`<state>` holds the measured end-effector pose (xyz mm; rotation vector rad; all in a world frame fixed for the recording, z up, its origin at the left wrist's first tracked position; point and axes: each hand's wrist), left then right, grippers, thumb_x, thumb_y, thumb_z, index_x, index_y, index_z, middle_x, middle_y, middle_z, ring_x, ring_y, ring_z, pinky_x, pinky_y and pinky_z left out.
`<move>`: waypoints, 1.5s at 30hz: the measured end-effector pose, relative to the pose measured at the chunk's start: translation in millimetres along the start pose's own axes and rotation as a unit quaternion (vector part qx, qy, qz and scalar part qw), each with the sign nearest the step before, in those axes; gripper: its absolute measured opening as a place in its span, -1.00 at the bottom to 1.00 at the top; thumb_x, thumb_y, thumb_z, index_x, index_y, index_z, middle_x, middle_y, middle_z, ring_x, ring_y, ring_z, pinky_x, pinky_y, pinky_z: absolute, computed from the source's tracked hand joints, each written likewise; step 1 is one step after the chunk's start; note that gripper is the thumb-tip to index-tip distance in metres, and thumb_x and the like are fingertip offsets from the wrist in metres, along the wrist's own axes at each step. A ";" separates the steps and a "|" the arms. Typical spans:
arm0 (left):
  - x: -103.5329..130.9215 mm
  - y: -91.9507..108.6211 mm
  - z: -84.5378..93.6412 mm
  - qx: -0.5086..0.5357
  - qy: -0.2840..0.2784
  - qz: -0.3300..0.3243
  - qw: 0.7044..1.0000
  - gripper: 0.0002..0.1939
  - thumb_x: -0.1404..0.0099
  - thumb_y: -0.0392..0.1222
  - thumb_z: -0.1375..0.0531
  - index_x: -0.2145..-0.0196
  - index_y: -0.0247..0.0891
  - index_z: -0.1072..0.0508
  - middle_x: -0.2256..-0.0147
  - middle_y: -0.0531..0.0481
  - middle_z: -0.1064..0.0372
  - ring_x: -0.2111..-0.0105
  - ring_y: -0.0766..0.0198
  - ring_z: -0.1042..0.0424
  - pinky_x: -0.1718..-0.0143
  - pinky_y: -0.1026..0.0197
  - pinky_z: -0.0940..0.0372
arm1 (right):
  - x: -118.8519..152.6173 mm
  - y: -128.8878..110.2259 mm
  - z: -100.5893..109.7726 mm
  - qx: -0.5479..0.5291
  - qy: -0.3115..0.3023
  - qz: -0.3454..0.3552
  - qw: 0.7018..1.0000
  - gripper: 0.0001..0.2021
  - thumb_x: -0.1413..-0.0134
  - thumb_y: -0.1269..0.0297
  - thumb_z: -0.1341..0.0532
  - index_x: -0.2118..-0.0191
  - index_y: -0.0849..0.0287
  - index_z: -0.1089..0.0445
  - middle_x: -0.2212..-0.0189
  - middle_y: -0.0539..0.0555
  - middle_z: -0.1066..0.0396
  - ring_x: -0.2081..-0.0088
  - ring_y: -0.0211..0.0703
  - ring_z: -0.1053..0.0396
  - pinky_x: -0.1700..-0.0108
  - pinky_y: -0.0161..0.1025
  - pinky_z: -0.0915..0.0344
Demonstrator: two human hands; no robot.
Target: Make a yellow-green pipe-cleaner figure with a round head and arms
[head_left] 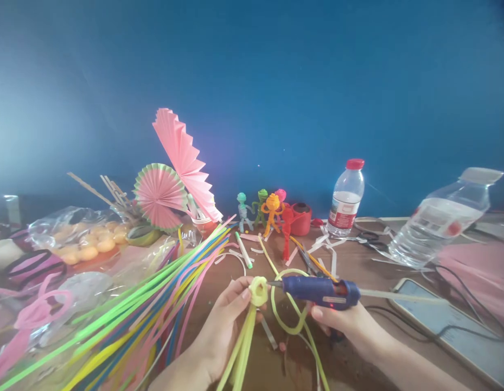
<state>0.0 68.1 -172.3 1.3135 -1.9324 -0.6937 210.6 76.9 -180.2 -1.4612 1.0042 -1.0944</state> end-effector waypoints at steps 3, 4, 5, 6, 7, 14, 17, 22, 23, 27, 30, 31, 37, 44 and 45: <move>-1.9 0.0 -0.4 -0.003 0.004 0.002 1.000 -0.83 -0.05 -0.26 -0.28 0.34 -0.29 -0.45 0.47 0.01 -0.39 0.51 0.40 -0.34 0.43 0.36 -0.25 | 3.6 1.7 -2.9 -0.014 0.001 0.001 1.000 -0.58 0.38 0.01 -0.34 0.38 0.21 -0.34 0.62 -0.07 -0.18 0.59 -0.34 -0.05 0.57 -0.37 -0.02; -2.3 -0.2 -0.8 0.004 0.006 -0.001 1.000 -0.81 -0.03 -0.26 -0.30 0.34 -0.28 -0.45 0.47 0.02 -0.40 0.51 0.39 -0.35 0.43 0.36 -0.25 | 4.5 2.5 -3.9 -0.015 0.000 0.009 1.000 -0.57 0.37 0.03 -0.34 0.36 0.21 -0.34 0.60 -0.06 -0.19 0.57 -0.33 -0.06 0.56 -0.36 -0.03; -2.4 -0.5 -1.1 0.014 0.007 -0.004 1.000 -0.81 -0.02 -0.27 -0.30 0.34 -0.27 -0.46 0.45 0.03 -0.41 0.51 0.39 -0.35 0.42 0.36 -0.25 | 5.4 3.3 -4.8 -0.014 0.000 0.018 1.000 -0.58 0.36 0.03 -0.34 0.36 0.21 -0.34 0.58 -0.05 -0.20 0.57 -0.33 -0.06 0.55 -0.36 -0.04; -2.4 -0.9 -1.2 0.022 0.004 -0.007 1.000 -0.81 -0.02 -0.28 -0.30 0.34 -0.26 -0.45 0.45 0.03 -0.41 0.50 0.39 -0.36 0.41 0.36 -0.25 | 6.0 4.1 -5.4 -0.013 0.002 0.025 1.000 -0.60 0.34 0.04 -0.33 0.37 0.21 -0.33 0.57 -0.05 -0.21 0.56 -0.33 -0.07 0.55 -0.36 -0.05; -2.4 -1.4 -1.0 0.027 -0.002 -0.008 1.000 -0.82 -0.03 -0.29 -0.29 0.34 -0.25 -0.45 0.45 0.03 -0.41 0.49 0.38 -0.37 0.40 0.36 -0.25 | 6.6 4.8 -5.9 -0.011 0.006 0.028 1.000 -0.61 0.32 0.04 -0.33 0.38 0.21 -0.32 0.57 -0.04 -0.22 0.56 -0.33 -0.07 0.56 -0.37 -0.05; -2.4 -4.7 5.7 0.016 -0.051 0.005 0.999 -0.88 -0.16 -0.33 -0.19 0.29 -0.24 -0.40 0.43 0.01 -0.41 0.43 0.37 -0.38 0.34 0.35 -0.25 | 8.0 6.5 -5.6 0.025 0.013 0.026 0.999 -0.66 0.29 0.04 -0.32 0.44 0.18 -0.31 0.61 -0.07 -0.18 0.61 -0.37 -0.03 0.59 -0.39 -0.03; -1.9 -5.2 6.1 0.022 -0.053 0.007 0.998 -0.87 -0.16 -0.33 -0.19 0.28 -0.24 -0.40 0.42 0.00 -0.41 0.42 0.36 -0.38 0.32 0.34 -0.26 | 7.7 6.4 -3.4 0.037 0.009 0.025 0.999 -0.65 0.27 0.02 -0.30 0.43 0.18 -0.30 0.61 -0.07 -0.18 0.61 -0.37 -0.04 0.60 -0.38 -0.06; -2.5 -5.0 3.8 0.005 -0.049 -0.004 0.999 -0.86 -0.14 -0.31 -0.21 0.28 -0.25 -0.40 0.43 0.00 -0.41 0.43 0.36 -0.38 0.32 0.33 -0.25 | 7.9 10.2 -0.7 0.060 0.003 0.012 0.998 -0.61 0.26 0.01 -0.30 0.35 0.20 -0.32 0.67 -0.10 -0.14 0.62 -0.34 -0.06 0.59 -0.36 -0.07; -3.0 -4.9 3.7 0.003 -0.050 -0.007 0.999 -0.86 -0.15 -0.31 -0.21 0.28 -0.26 -0.40 0.43 0.00 -0.41 0.42 0.37 -0.37 0.32 0.35 -0.24 | 8.2 11.2 -0.9 0.056 0.018 0.013 0.998 -0.59 0.27 0.01 -0.31 0.31 0.20 -0.32 0.68 -0.11 -0.13 0.63 -0.34 -0.06 0.60 -0.36 -0.06; -4.5 -5.1 4.8 0.001 -0.051 -0.007 0.999 -0.87 -0.16 -0.32 -0.20 0.28 -0.27 -0.41 0.41 0.01 -0.41 0.41 0.40 -0.37 0.32 0.39 -0.23 | 8.2 11.9 -0.7 0.047 0.034 0.008 0.998 -0.54 0.32 -0.02 -0.32 0.30 0.19 -0.34 0.67 -0.10 -0.16 0.63 -0.33 -0.06 0.60 -0.35 -0.06; -4.7 -5.2 5.6 0.000 -0.053 -0.008 0.999 -0.87 -0.17 -0.32 -0.19 0.27 -0.27 -0.40 0.39 0.01 -0.41 0.39 0.39 -0.37 0.30 0.38 -0.24 | 6.9 10.2 1.8 0.053 -0.007 0.001 0.999 -0.59 0.28 0.00 -0.31 0.34 0.21 -0.33 0.65 -0.08 -0.18 0.62 -0.34 -0.08 0.59 -0.35 -0.09; -4.6 -5.2 5.7 -0.002 -0.056 -0.009 0.998 -0.87 -0.17 -0.32 -0.18 0.27 -0.27 -0.40 0.39 0.00 -0.41 0.39 0.38 -0.37 0.30 0.37 -0.24 | 6.6 10.0 2.4 0.053 -0.016 -0.002 0.998 -0.60 0.28 0.01 -0.32 0.34 0.21 -0.33 0.65 -0.08 -0.19 0.62 -0.34 -0.09 0.59 -0.36 -0.09; -3.8 -4.6 4.5 -0.005 -0.066 -0.004 0.998 -0.88 -0.19 -0.32 -0.15 0.27 -0.25 -0.38 0.41 0.00 -0.40 0.40 0.32 -0.39 0.31 0.29 -0.26 | 9.2 12.2 -3.6 0.024 0.051 -0.009 0.998 -0.53 0.33 0.02 -0.33 0.28 0.22 -0.31 0.70 -0.13 -0.13 0.64 -0.35 -0.05 0.60 -0.35 -0.09; -2.4 -4.7 3.5 -0.005 -0.055 -0.004 0.998 -0.87 -0.15 -0.29 -0.20 0.28 -0.26 -0.39 0.42 -0.01 -0.40 0.41 0.30 -0.39 0.32 0.27 -0.27 | 10.5 11.6 -6.4 0.037 0.067 -0.019 0.997 -0.49 0.37 -0.02 -0.33 0.26 0.20 -0.32 0.72 -0.14 -0.11 0.67 -0.32 -0.07 0.61 -0.31 -0.09; -2.2 -4.8 3.5 -0.005 -0.052 -0.003 0.999 -0.86 -0.15 -0.29 -0.20 0.29 -0.25 -0.39 0.42 0.00 -0.40 0.42 0.30 -0.39 0.31 0.26 -0.27 | 10.3 11.7 -6.0 0.040 0.066 -0.019 0.997 -0.51 0.36 -0.02 -0.33 0.29 0.19 -0.33 0.72 -0.13 -0.11 0.67 -0.32 -0.07 0.61 -0.31 -0.09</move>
Point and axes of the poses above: each hand's wrist, its own x-axis away from the middle knuckle, its own z-axis out of the back of the hand, y = z × x
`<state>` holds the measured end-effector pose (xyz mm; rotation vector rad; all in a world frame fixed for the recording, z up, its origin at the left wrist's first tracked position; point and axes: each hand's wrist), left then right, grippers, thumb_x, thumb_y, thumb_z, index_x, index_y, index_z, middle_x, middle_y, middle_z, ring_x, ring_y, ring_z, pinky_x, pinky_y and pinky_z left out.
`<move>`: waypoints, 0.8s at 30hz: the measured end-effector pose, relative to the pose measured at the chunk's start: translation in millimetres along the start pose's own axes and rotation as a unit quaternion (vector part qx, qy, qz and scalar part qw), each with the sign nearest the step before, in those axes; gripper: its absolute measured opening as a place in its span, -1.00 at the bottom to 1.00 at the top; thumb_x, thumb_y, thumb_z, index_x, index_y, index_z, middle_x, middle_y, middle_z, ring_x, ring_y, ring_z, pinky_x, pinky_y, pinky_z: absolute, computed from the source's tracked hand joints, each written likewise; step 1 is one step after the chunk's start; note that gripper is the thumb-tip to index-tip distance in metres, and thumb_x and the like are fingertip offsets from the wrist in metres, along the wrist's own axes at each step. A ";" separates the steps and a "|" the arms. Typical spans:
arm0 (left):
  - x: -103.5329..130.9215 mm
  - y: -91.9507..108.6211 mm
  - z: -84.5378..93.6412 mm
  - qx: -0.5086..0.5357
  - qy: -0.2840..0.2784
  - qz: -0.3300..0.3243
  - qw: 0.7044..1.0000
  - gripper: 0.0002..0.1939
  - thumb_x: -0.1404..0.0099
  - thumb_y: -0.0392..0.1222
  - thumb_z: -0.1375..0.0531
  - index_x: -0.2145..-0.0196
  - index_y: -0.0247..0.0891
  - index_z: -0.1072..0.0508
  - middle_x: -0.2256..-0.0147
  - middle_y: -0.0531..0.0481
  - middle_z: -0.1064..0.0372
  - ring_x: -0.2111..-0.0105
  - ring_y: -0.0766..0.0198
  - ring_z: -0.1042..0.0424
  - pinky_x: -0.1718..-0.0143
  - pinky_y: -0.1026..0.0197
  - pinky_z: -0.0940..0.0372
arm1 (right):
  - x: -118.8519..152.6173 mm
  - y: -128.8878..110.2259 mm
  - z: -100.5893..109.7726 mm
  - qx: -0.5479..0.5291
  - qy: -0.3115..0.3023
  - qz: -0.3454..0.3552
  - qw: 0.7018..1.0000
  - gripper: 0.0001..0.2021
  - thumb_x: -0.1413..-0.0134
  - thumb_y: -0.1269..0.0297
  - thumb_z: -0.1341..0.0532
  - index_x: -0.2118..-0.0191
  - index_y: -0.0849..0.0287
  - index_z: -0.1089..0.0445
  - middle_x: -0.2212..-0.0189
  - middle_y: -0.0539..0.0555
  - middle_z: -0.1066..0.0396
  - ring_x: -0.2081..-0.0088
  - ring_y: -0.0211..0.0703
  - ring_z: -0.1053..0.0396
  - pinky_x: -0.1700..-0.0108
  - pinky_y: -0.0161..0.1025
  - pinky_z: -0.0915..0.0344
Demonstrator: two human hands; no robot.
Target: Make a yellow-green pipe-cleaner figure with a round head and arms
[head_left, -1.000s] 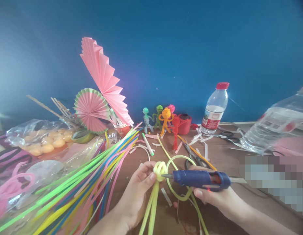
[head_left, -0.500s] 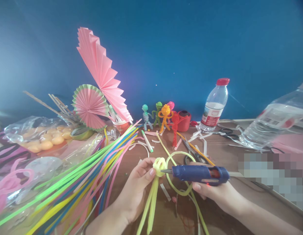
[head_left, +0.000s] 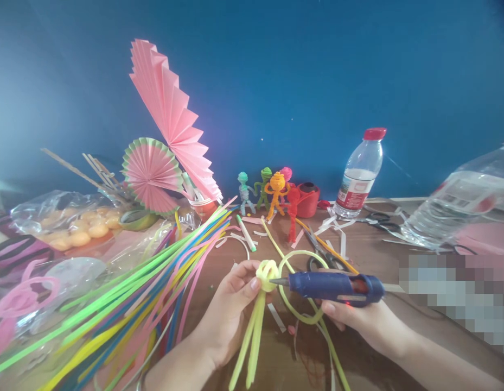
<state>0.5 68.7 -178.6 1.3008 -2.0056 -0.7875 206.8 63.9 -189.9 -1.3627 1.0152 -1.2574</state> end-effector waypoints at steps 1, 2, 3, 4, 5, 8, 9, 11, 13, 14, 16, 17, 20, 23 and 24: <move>0.1 -0.1 0.1 0.000 0.003 0.000 1.000 -0.86 -0.14 -0.29 -0.21 0.29 -0.25 -0.39 0.42 0.00 -0.40 0.42 0.31 -0.39 0.31 0.26 -0.27 | -0.2 0.2 0.4 0.002 -0.002 0.001 1.000 -0.54 0.36 -0.02 -0.32 0.32 0.19 -0.33 0.72 -0.13 -0.12 0.66 -0.32 -0.07 0.61 -0.31 -0.09; 0.1 -0.1 0.1 -0.001 0.006 0.000 1.000 -0.86 -0.14 -0.29 -0.21 0.29 -0.25 -0.39 0.42 0.00 -0.40 0.41 0.32 -0.38 0.30 0.27 -0.26 | -0.3 0.5 0.7 0.002 -0.004 0.002 1.000 -0.57 0.35 -0.02 -0.32 0.36 0.19 -0.34 0.71 -0.12 -0.12 0.66 -0.32 -0.07 0.61 -0.31 -0.10; 0.0 0.0 0.1 -0.001 0.010 0.001 1.000 -0.86 -0.13 -0.29 -0.22 0.30 -0.25 -0.39 0.43 0.01 -0.40 0.41 0.32 -0.38 0.29 0.28 -0.26 | -0.5 0.8 1.0 0.002 -0.007 0.003 1.000 -0.61 0.35 -0.01 -0.32 0.41 0.19 -0.33 0.71 -0.12 -0.12 0.66 -0.33 -0.06 0.61 -0.32 -0.10; -0.2 0.2 0.1 -0.002 0.016 0.002 1.000 -0.85 -0.12 -0.28 -0.23 0.30 -0.25 -0.39 0.43 0.01 -0.40 0.41 0.33 -0.38 0.29 0.29 -0.26 | -0.6 1.1 1.3 0.002 -0.011 0.006 1.000 -0.64 0.33 0.00 -0.32 0.48 0.19 -0.32 0.72 -0.12 -0.12 0.65 -0.33 -0.06 0.60 -0.33 -0.10; -0.5 0.5 0.2 -0.003 0.022 0.002 1.000 -0.85 -0.11 -0.27 -0.24 0.30 -0.25 -0.39 0.43 0.02 -0.40 0.42 0.34 -0.38 0.29 0.30 -0.26 | -0.9 1.3 1.5 0.002 -0.016 0.010 1.000 -0.66 0.32 0.01 -0.31 0.54 0.19 -0.30 0.73 -0.11 -0.11 0.65 -0.34 -0.06 0.60 -0.34 -0.09; -1.6 1.7 0.6 -0.023 0.048 -0.014 0.998 -0.83 -0.09 -0.26 -0.26 0.31 -0.27 -0.41 0.43 0.03 -0.39 0.43 0.37 -0.37 0.31 0.34 -0.26 | -2.4 2.0 2.6 -0.005 -0.028 0.026 0.999 -0.65 0.26 0.02 -0.30 0.62 0.20 -0.25 0.75 -0.10 -0.11 0.65 -0.36 -0.04 0.61 -0.36 -0.07; -2.0 2.0 1.0 -0.031 0.063 -0.025 0.997 -0.83 -0.09 -0.26 -0.26 0.31 -0.27 -0.42 0.43 0.03 -0.40 0.43 0.38 -0.37 0.31 0.35 -0.26 | -3.3 2.2 3.1 -0.009 -0.030 0.031 0.999 -0.66 0.25 0.02 -0.29 0.62 0.20 -0.25 0.75 -0.10 -0.11 0.66 -0.36 -0.03 0.61 -0.36 -0.05; -2.7 2.6 1.8 -0.039 0.097 -0.052 0.993 -0.83 -0.11 -0.25 -0.24 0.29 -0.27 -0.43 0.43 0.03 -0.40 0.42 0.40 -0.37 0.30 0.37 -0.26 | -5.2 2.8 3.9 -0.014 -0.029 0.035 0.999 -0.65 0.23 0.01 -0.29 0.61 0.21 -0.26 0.76 -0.10 -0.10 0.66 -0.37 -0.02 0.62 -0.36 -0.01; -3.2 3.0 2.7 -0.034 0.127 -0.077 0.988 -0.83 -0.12 -0.24 -0.24 0.27 -0.25 -0.43 0.42 0.04 -0.39 0.41 0.41 -0.37 0.29 0.37 -0.26 | -6.7 3.0 4.5 -0.023 -0.024 0.038 0.999 -0.64 0.23 0.00 -0.28 0.61 0.22 -0.26 0.75 -0.10 -0.11 0.67 -0.38 -0.02 0.62 -0.36 0.03; -3.4 3.1 3.1 -0.033 0.137 -0.086 0.986 -0.83 -0.12 -0.24 -0.23 0.27 -0.24 -0.43 0.42 0.05 -0.39 0.41 0.41 -0.37 0.29 0.38 -0.26 | -7.2 3.1 4.7 -0.031 -0.020 0.037 0.999 -0.63 0.23 -0.01 -0.28 0.61 0.23 -0.26 0.75 -0.10 -0.10 0.68 -0.38 -0.02 0.62 -0.35 0.05; -3.8 3.3 3.8 -0.038 0.145 -0.100 0.984 -0.83 -0.13 -0.23 -0.23 0.28 -0.24 -0.43 0.41 0.05 -0.40 0.40 0.41 -0.37 0.29 0.38 -0.26 | -7.7 3.1 4.7 -0.050 -0.013 0.029 0.998 -0.63 0.24 -0.01 -0.29 0.57 0.23 -0.28 0.74 -0.11 -0.10 0.69 -0.38 -0.03 0.63 -0.35 0.07; -4.0 3.5 4.1 -0.044 0.146 -0.104 0.983 -0.84 -0.13 -0.23 -0.23 0.28 -0.24 -0.42 0.41 0.05 -0.40 0.40 0.41 -0.36 0.30 0.38 -0.26 | -7.9 3.2 4.7 -0.060 -0.011 0.024 0.998 -0.63 0.25 -0.01 -0.29 0.55 0.23 -0.29 0.74 -0.11 -0.10 0.69 -0.38 -0.03 0.63 -0.35 0.08; -4.5 3.8 4.9 -0.062 0.152 -0.113 0.980 -0.85 -0.15 -0.22 -0.21 0.28 -0.24 -0.42 0.40 0.05 -0.40 0.39 0.41 -0.35 0.29 0.39 -0.25 | -9.8 5.4 5.3 -0.080 -0.016 0.021 0.996 -0.65 0.22 0.01 -0.29 0.51 0.24 -0.31 0.75 -0.11 -0.10 0.69 -0.37 -0.04 0.62 -0.36 0.10; -4.5 4.0 5.1 -0.082 0.161 -0.115 0.977 -0.86 -0.16 -0.20 -0.20 0.28 -0.23 -0.41 0.39 0.06 -0.39 0.38 0.40 -0.34 0.28 0.39 -0.23 | -14.5 9.0 6.5 -0.095 -0.021 0.043 0.994 -0.69 0.12 0.06 -0.26 0.49 0.24 -0.32 0.75 -0.10 -0.14 0.69 -0.38 -0.05 0.61 -0.35 0.12; -4.4 4.1 4.9 -0.090 0.161 -0.114 0.976 -0.86 -0.16 -0.19 -0.20 0.28 -0.23 -0.41 0.40 0.06 -0.39 0.38 0.40 -0.33 0.28 0.39 -0.23 | -16.3 9.9 6.9 -0.102 -0.014 0.048 0.994 -0.70 0.10 0.07 -0.25 0.46 0.24 -0.32 0.75 -0.10 -0.15 0.69 -0.39 -0.05 0.60 -0.36 0.13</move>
Point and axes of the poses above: each hand's wrist, its own x-axis away from the middle knuckle, its own z-axis out of the back of the hand, y = z × x
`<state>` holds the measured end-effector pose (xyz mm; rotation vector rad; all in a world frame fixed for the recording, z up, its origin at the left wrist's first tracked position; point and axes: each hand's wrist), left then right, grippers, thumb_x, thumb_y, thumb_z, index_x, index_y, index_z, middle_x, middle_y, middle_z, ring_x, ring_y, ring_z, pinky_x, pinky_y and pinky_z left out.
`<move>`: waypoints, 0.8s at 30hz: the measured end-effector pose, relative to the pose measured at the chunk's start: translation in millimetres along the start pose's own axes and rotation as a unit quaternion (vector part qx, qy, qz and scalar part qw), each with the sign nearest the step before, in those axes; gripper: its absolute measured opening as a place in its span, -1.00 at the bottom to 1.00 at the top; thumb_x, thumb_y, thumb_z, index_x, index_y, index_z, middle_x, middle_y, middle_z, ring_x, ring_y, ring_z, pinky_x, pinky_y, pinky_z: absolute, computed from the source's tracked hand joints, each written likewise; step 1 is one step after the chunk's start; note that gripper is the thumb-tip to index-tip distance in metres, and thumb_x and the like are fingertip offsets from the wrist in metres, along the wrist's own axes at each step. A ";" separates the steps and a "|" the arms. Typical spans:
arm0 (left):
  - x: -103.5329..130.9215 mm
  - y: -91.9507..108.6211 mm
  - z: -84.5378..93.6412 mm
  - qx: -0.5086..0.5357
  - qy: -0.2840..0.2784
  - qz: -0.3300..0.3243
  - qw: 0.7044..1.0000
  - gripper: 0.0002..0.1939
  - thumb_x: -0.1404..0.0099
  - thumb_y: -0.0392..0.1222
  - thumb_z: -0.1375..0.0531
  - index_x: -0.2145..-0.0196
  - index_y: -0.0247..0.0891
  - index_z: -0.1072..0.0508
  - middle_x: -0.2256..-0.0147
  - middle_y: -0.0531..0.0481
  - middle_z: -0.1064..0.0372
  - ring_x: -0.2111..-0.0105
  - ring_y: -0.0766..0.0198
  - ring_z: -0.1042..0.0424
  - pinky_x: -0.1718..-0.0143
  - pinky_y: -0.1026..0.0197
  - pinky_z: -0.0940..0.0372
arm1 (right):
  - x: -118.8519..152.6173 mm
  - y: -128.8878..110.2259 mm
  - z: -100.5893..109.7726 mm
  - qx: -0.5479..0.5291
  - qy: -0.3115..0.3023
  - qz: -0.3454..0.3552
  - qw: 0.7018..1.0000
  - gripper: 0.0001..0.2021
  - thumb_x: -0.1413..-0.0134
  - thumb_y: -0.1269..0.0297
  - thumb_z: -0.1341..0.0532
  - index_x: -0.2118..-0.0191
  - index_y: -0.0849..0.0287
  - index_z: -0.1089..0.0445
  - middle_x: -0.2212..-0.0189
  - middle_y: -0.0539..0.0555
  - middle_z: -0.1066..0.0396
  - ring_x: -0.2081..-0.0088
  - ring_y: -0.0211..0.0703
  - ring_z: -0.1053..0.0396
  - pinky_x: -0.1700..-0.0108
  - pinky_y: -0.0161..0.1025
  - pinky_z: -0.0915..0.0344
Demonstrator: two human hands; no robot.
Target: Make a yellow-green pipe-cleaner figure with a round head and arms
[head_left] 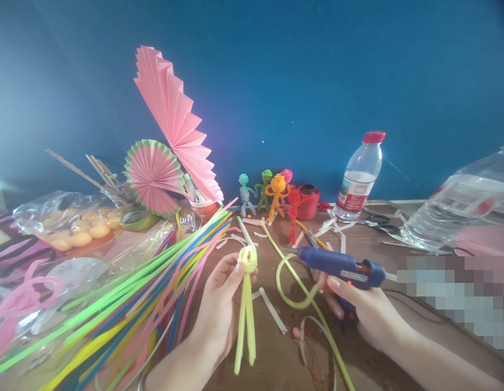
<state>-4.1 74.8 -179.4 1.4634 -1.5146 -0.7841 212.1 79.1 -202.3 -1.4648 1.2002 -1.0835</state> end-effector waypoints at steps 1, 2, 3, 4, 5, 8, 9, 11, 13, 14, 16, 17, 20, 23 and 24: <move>0.3 0.1 -0.1 -0.008 0.000 -0.001 1.000 -0.85 -0.16 -0.18 -0.19 0.28 -0.23 -0.41 0.41 0.06 -0.39 0.38 0.40 -0.33 0.29 0.39 -0.22 | -1.5 0.7 0.4 -0.009 0.009 0.001 1.000 -0.71 0.09 0.08 -0.24 0.43 0.24 -0.33 0.75 -0.10 -0.16 0.69 -0.39 -0.04 0.60 -0.36 0.15; 0.7 0.3 -0.3 -0.015 0.001 -0.001 1.000 -0.85 -0.16 -0.17 -0.19 0.28 -0.23 -0.41 0.41 0.06 -0.39 0.39 0.39 -0.33 0.30 0.39 -0.22 | -2.8 1.0 0.5 -0.019 0.018 -0.001 1.000 -0.72 0.10 0.09 -0.25 0.41 0.24 -0.33 0.75 -0.11 -0.16 0.69 -0.39 -0.05 0.60 -0.36 0.15; 1.2 0.4 -0.4 -0.020 0.002 -0.002 1.000 -0.85 -0.16 -0.17 -0.19 0.28 -0.22 -0.41 0.41 0.06 -0.39 0.39 0.39 -0.33 0.29 0.38 -0.22 | -3.7 1.2 0.5 -0.030 0.026 -0.004 0.999 -0.73 0.11 0.11 -0.27 0.39 0.24 -0.33 0.75 -0.11 -0.17 0.68 -0.38 -0.05 0.60 -0.37 0.14; 1.7 0.5 -0.6 -0.022 0.002 -0.001 1.000 -0.84 -0.16 -0.17 -0.19 0.28 -0.22 -0.41 0.40 0.06 -0.38 0.38 0.39 -0.33 0.29 0.38 -0.22 | -4.4 1.2 0.3 -0.043 0.031 -0.008 0.999 -0.73 0.14 0.14 -0.28 0.37 0.23 -0.33 0.75 -0.12 -0.17 0.67 -0.38 -0.06 0.60 -0.38 0.12; 2.2 0.5 -0.7 -0.022 0.002 -0.001 1.000 -0.84 -0.16 -0.16 -0.19 0.28 -0.22 -0.41 0.39 0.06 -0.38 0.38 0.38 -0.33 0.27 0.37 -0.22 | -4.8 1.2 0.0 -0.056 0.034 -0.010 0.998 -0.74 0.16 0.17 -0.30 0.36 0.23 -0.33 0.75 -0.12 -0.18 0.66 -0.37 -0.07 0.59 -0.38 0.09; 3.4 0.1 -0.7 -0.016 -0.005 0.000 1.000 -0.84 -0.15 -0.17 -0.20 0.28 -0.22 -0.41 0.35 0.05 -0.39 0.36 0.37 -0.34 0.24 0.36 -0.22 | -5.6 2.1 -1.1 -0.102 0.041 -0.003 0.994 -0.75 0.20 0.24 -0.31 0.34 0.22 -0.34 0.67 -0.09 -0.27 0.63 -0.36 -0.12 0.55 -0.37 0.00; 3.5 -0.1 -0.5 -0.016 -0.006 -0.003 1.000 -0.84 -0.15 -0.17 -0.20 0.28 -0.22 -0.41 0.34 0.05 -0.39 0.35 0.37 -0.34 0.24 0.35 -0.22 | -5.9 2.8 -1.4 -0.115 0.041 0.004 0.993 -0.76 0.20 0.25 -0.30 0.34 0.22 -0.35 0.64 -0.08 -0.29 0.62 -0.35 -0.13 0.54 -0.37 -0.03; 3.2 -0.6 0.2 -0.019 -0.009 -0.007 1.000 -0.85 -0.15 -0.18 -0.20 0.28 -0.22 -0.41 0.32 0.05 -0.40 0.35 0.37 -0.35 0.24 0.35 -0.22 | -6.6 4.7 -1.9 -0.130 0.035 0.019 0.991 -0.79 0.19 0.29 -0.27 0.34 0.22 -0.36 0.60 -0.06 -0.31 0.59 -0.34 -0.15 0.51 -0.36 -0.05; 2.2 -1.2 1.0 -0.020 -0.012 -0.008 1.000 -0.85 -0.15 -0.17 -0.20 0.29 -0.21 -0.41 0.32 0.05 -0.40 0.34 0.36 -0.36 0.24 0.35 -0.22 | -7.1 6.5 -2.0 -0.128 0.029 0.027 0.991 -0.83 0.19 0.31 -0.24 0.37 0.23 -0.38 0.62 -0.05 -0.30 0.57 -0.31 -0.17 0.50 -0.36 -0.05; 1.5 -1.4 1.3 -0.020 -0.012 -0.006 1.000 -0.84 -0.14 -0.17 -0.21 0.28 -0.20 -0.41 0.33 0.05 -0.41 0.34 0.36 -0.36 0.25 0.35 -0.22 | -7.2 7.5 -1.8 -0.124 0.027 0.030 0.991 -0.85 0.18 0.31 -0.23 0.39 0.23 -0.38 0.63 -0.05 -0.29 0.57 -0.31 -0.17 0.50 -0.36 -0.05; 0.3 -1.4 0.9 -0.023 -0.011 -0.003 1.000 -0.83 -0.13 -0.17 -0.22 0.27 -0.20 -0.41 0.34 0.05 -0.41 0.34 0.35 -0.37 0.25 0.35 -0.23 | -7.0 9.5 -1.1 -0.117 0.025 0.032 0.992 -0.86 0.17 0.30 -0.22 0.40 0.23 -0.38 0.64 -0.04 -0.30 0.57 -0.30 -0.18 0.50 -0.35 -0.05; 0.0 -1.1 0.0 -0.024 -0.007 -0.004 1.000 -0.82 -0.12 -0.16 -0.22 0.27 -0.20 -0.41 0.35 0.05 -0.42 0.35 0.35 -0.38 0.26 0.35 -0.23 | -6.8 10.8 -0.5 -0.116 0.025 0.032 0.992 -0.85 0.17 0.29 -0.22 0.40 0.23 -0.39 0.65 -0.04 -0.30 0.57 -0.30 -0.18 0.51 -0.35 -0.05; 0.7 0.7 -4.4 -0.026 0.009 -0.006 1.000 -0.80 -0.08 -0.15 -0.25 0.30 -0.22 -0.42 0.34 0.04 -0.42 0.34 0.32 -0.39 0.27 0.33 -0.25 | -6.1 16.0 1.7 -0.110 0.023 0.030 0.993 -0.85 0.15 0.26 -0.20 0.41 0.23 -0.38 0.65 -0.03 -0.30 0.58 -0.29 -0.18 0.51 -0.34 -0.05; 2.7 2.4 -8.4 -0.022 0.028 -0.005 0.999 -0.77 -0.03 -0.16 -0.28 0.31 -0.21 -0.42 0.32 0.05 -0.41 0.32 0.29 -0.40 0.29 0.33 -0.27 | -4.8 20.4 2.9 -0.066 0.032 0.046 0.996 -0.84 0.11 0.23 -0.18 0.44 0.23 -0.36 0.64 -0.02 -0.28 0.56 -0.26 -0.18 0.49 -0.32 -0.09; 3.1 2.6 -8.9 -0.018 0.032 -0.003 0.999 -0.76 -0.01 -0.17 -0.29 0.32 -0.21 -0.42 0.33 0.05 -0.41 0.33 0.29 -0.40 0.30 0.33 -0.27 | -3.9 20.5 2.6 -0.037 0.041 0.059 0.997 -0.84 0.09 0.23 -0.18 0.42 0.22 -0.36 0.62 -0.01 -0.29 0.54 -0.25 -0.19 0.47 -0.31 -0.11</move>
Point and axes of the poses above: each hand's wrist, its own x-axis away from the middle knuckle, its own z-axis out of the back of the hand, y = z × x
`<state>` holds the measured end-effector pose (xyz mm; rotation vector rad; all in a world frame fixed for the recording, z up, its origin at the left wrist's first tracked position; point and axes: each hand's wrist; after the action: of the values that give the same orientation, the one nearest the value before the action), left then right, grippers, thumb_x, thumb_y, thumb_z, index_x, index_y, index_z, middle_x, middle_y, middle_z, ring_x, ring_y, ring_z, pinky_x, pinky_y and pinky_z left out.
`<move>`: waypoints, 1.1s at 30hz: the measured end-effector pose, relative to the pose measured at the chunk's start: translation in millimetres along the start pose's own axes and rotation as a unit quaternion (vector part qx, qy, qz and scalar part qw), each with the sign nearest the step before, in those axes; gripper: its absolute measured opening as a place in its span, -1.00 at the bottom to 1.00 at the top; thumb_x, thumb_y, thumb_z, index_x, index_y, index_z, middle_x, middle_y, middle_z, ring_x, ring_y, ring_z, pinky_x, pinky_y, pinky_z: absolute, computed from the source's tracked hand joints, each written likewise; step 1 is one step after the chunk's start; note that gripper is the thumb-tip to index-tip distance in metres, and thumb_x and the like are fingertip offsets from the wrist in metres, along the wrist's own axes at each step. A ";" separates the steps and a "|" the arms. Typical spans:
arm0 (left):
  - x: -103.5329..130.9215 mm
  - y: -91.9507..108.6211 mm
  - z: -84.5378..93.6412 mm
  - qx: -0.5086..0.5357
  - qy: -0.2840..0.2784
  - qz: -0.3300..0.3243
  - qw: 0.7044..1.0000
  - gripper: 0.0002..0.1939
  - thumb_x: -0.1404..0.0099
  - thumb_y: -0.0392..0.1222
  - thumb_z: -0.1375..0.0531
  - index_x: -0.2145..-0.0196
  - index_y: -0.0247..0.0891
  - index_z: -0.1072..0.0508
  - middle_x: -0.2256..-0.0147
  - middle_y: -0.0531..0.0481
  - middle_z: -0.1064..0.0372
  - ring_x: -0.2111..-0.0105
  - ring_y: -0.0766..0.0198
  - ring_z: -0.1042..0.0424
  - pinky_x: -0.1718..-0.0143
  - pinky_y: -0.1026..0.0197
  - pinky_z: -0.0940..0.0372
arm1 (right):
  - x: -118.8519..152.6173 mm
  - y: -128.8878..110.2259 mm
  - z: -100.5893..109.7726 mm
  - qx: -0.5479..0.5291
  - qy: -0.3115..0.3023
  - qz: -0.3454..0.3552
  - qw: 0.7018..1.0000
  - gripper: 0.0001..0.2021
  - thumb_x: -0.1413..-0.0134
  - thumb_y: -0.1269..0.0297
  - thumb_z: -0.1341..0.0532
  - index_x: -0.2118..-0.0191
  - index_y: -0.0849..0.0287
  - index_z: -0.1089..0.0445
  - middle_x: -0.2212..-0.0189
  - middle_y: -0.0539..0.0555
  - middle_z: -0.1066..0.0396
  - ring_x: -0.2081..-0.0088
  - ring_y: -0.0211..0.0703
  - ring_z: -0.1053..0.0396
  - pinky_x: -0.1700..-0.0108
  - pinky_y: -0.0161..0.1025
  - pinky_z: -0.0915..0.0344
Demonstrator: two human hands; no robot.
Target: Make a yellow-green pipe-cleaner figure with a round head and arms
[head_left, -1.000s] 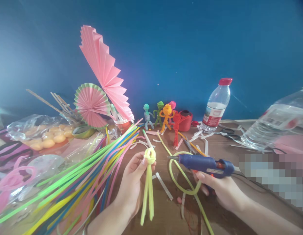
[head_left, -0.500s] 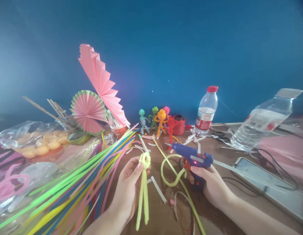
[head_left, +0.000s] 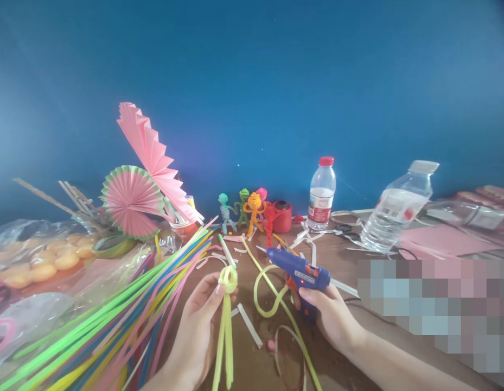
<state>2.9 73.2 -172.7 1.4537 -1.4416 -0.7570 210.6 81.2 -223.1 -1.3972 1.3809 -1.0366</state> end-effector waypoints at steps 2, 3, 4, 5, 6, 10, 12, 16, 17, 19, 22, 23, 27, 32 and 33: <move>-0.2 -0.4 0.6 0.010 -0.002 0.007 1.000 -0.76 -0.01 -0.19 -0.29 0.31 -0.21 -0.41 0.36 0.06 -0.41 0.36 0.31 -0.40 0.32 0.34 -0.28 | 2.8 -3.5 -1.7 0.071 0.009 0.048 0.996 -0.83 0.06 0.23 -0.18 0.32 0.18 -0.35 0.52 0.00 -0.31 0.46 -0.21 -0.22 0.40 -0.28 -0.17; -0.7 -1.0 1.6 0.013 -0.010 0.011 1.000 -0.77 -0.03 -0.19 -0.29 0.31 -0.21 -0.41 0.38 0.06 -0.41 0.38 0.33 -0.40 0.33 0.35 -0.29 | 4.5 -7.0 -3.2 0.108 0.006 0.081 0.991 -0.80 0.04 0.24 -0.18 0.24 0.15 -0.33 0.45 0.01 -0.32 0.41 -0.19 -0.24 0.34 -0.27 -0.19; -1.3 -1.7 2.8 0.016 -0.020 0.014 1.000 -0.78 -0.05 -0.20 -0.28 0.30 -0.21 -0.41 0.40 0.07 -0.41 0.40 0.34 -0.40 0.34 0.36 -0.29 | 6.2 -11.4 -4.9 0.143 -0.008 0.117 0.983 -0.77 0.02 0.25 -0.17 0.18 0.11 -0.30 0.40 0.01 -0.31 0.37 -0.18 -0.24 0.30 -0.26 -0.19; -2.0 -2.6 4.2 0.018 -0.029 0.017 0.999 -0.79 -0.06 -0.20 -0.27 0.30 -0.21 -0.40 0.40 0.07 -0.41 0.41 0.35 -0.40 0.35 0.35 -0.30 | 7.9 -16.2 -6.7 0.175 -0.030 0.143 0.974 -0.75 -0.01 0.25 -0.15 0.13 0.08 -0.27 0.37 0.01 -0.30 0.35 -0.18 -0.25 0.27 -0.25 -0.19; -2.5 -3.4 5.5 0.020 -0.037 0.017 0.999 -0.79 -0.07 -0.21 -0.26 0.29 -0.21 -0.40 0.40 0.06 -0.41 0.42 0.35 -0.40 0.36 0.35 -0.31 | 9.2 -21.0 -8.4 0.203 -0.044 0.170 0.963 -0.74 -0.02 0.27 -0.14 0.11 0.07 -0.24 0.35 0.01 -0.29 0.34 -0.18 -0.25 0.24 -0.25 -0.19; -2.6 -5.2 9.0 0.013 -0.051 0.011 0.999 -0.77 -0.08 -0.22 -0.26 0.26 -0.20 -0.40 0.34 0.03 -0.42 0.39 0.31 -0.42 0.36 0.34 -0.32 | 10.4 -33.7 -12.9 0.267 -0.073 0.248 0.928 -0.70 -0.01 0.36 -0.13 0.08 0.05 -0.19 0.25 0.04 -0.24 0.24 -0.15 -0.26 0.17 -0.25 -0.20; -1.4 -4.8 9.5 0.005 -0.057 0.010 0.998 -0.80 -0.09 -0.24 -0.25 0.27 -0.20 -0.40 0.33 0.04 -0.42 0.40 0.34 -0.41 0.36 0.37 -0.31 | 8.9 -35.0 -13.9 0.275 -0.082 0.269 0.920 -0.67 0.01 0.41 -0.14 0.08 0.07 -0.18 0.21 0.06 -0.23 0.19 -0.14 -0.25 0.13 -0.24 -0.19; 1.1 -2.3 8.4 -0.006 -0.075 0.023 0.997 -0.82 -0.10 -0.24 -0.24 0.29 -0.19 -0.40 0.34 0.07 -0.41 0.44 0.39 -0.39 0.37 0.39 -0.31 | 6.5 -32.3 -14.7 0.258 -0.093 0.292 0.916 -0.67 0.05 0.43 -0.19 0.11 0.10 -0.18 0.20 0.09 -0.23 0.16 -0.12 -0.24 0.12 -0.21 -0.21; 1.5 -1.7 7.9 -0.009 -0.076 0.024 0.997 -0.81 -0.09 -0.24 -0.25 0.29 -0.20 -0.40 0.34 0.06 -0.41 0.44 0.39 -0.39 0.37 0.39 -0.31 | 6.5 -31.4 -14.7 0.253 -0.095 0.292 0.917 -0.67 0.06 0.44 -0.20 0.12 0.11 -0.19 0.20 0.10 -0.23 0.17 -0.12 -0.25 0.14 -0.21 -0.22; 1.7 -0.6 6.9 -0.017 -0.069 0.019 0.997 -0.79 -0.07 -0.24 -0.26 0.29 -0.20 -0.40 0.33 0.06 -0.40 0.44 0.39 -0.38 0.36 0.38 -0.31 | 6.7 -29.5 -14.5 0.248 -0.096 0.290 0.919 -0.65 0.08 0.45 -0.21 0.12 0.11 -0.19 0.20 0.10 -0.22 0.18 -0.12 -0.25 0.15 -0.21 -0.23; 0.8 0.1 5.5 -0.031 -0.062 0.016 0.997 -0.79 -0.07 -0.23 -0.27 0.29 -0.20 -0.40 0.33 0.06 -0.40 0.42 0.40 -0.37 0.33 0.37 -0.30 | 7.4 -27.4 -14.0 0.239 -0.097 0.290 0.922 -0.61 0.13 0.47 -0.25 0.13 0.10 -0.20 0.20 0.10 -0.22 0.18 -0.11 -0.25 0.14 -0.21 -0.24; 0.4 0.2 5.1 -0.034 -0.062 0.017 0.997 -0.80 -0.07 -0.23 -0.26 0.29 -0.20 -0.40 0.32 0.06 -0.40 0.42 0.40 -0.36 0.33 0.37 -0.30 | 7.5 -26.9 -13.9 0.236 -0.096 0.289 0.923 -0.60 0.15 0.47 -0.26 0.13 0.10 -0.21 0.20 0.10 -0.22 0.18 -0.10 -0.26 0.14 -0.21 -0.24; -0.1 0.4 4.5 -0.029 -0.073 0.022 0.997 -0.82 -0.09 -0.23 -0.25 0.30 -0.20 -0.39 0.33 0.06 -0.40 0.44 0.41 -0.35 0.35 0.39 -0.29 | 7.8 -26.7 -14.6 0.233 -0.086 0.279 0.928 -0.60 0.18 0.47 -0.28 0.16 0.08 -0.22 0.20 0.11 -0.22 0.17 -0.07 -0.26 0.13 -0.18 -0.25; 1.6 1.0 4.5 -0.027 -0.073 0.031 0.996 -0.82 -0.08 -0.22 -0.26 0.31 -0.20 -0.39 0.33 0.05 -0.40 0.45 0.39 -0.36 0.34 0.37 -0.29 | 8.3 -30.9 -17.1 0.232 -0.072 0.253 0.936 -0.63 0.23 0.43 -0.32 0.21 0.08 -0.27 0.21 0.11 -0.21 0.17 -0.05 -0.27 0.15 -0.19 -0.29; 1.9 1.3 4.4 -0.028 -0.073 0.033 0.996 -0.82 -0.08 -0.22 -0.25 0.31 -0.20 -0.39 0.33 0.06 -0.40 0.45 0.40 -0.36 0.34 0.37 -0.28 | 8.5 -31.8 -17.6 0.232 -0.070 0.244 0.939 -0.66 0.24 0.42 -0.32 0.25 0.09 -0.29 0.23 0.11 -0.22 0.19 -0.06 -0.28 0.18 -0.21 -0.30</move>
<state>-1.3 70.6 -172.9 1.3243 -1.5592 -0.8706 202.0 71.7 -188.1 -0.7141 1.1906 -0.8362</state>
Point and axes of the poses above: each hand's wrist, its own x-axis away from the middle knuckle, its own z-axis out of the back of the hand, y = z × x
